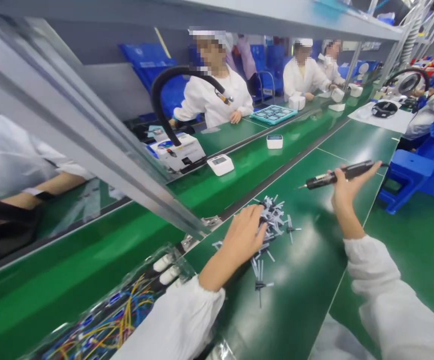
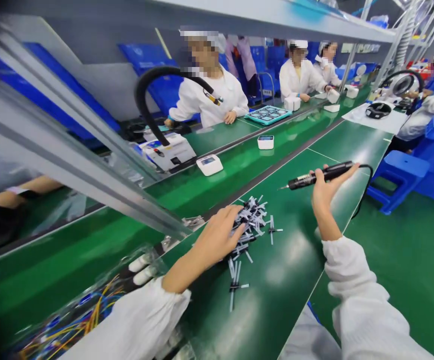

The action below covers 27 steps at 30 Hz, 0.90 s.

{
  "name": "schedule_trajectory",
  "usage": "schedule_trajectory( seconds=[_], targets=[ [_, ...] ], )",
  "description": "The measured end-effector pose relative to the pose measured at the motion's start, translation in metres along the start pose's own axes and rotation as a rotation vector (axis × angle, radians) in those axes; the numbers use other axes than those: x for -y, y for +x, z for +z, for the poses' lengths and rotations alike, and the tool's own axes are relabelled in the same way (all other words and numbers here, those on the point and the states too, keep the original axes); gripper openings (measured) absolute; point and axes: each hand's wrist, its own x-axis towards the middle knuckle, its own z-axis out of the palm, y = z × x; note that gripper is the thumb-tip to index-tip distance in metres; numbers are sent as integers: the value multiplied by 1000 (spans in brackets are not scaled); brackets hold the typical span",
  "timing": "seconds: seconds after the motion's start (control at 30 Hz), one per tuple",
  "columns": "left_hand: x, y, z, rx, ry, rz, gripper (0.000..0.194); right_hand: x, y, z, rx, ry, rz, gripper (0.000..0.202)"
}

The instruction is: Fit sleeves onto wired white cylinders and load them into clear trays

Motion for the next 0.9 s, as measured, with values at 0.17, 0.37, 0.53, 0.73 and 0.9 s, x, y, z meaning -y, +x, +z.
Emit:
schedule_trajectory(
  seconds=[0.17,0.37,0.53,0.73,0.9],
  targets=[
    [8,28,21,52,-33,36,23,17,4,62,4,365,150,85],
    [15,19,13,-129,-105,-22,18,-1,-33,68,-61,451,461,50],
    [-2,-9,-11,-365,-275,-119,11,-4,-42,67,27,500,632,41],
    [-28,-42,-1,-394,-747,-389,16,7,-46,70,157,646,812,43],
    [-30,-44,26,-281,-958,-436,21,9,-54,72,268,591,838,42]
  ],
)
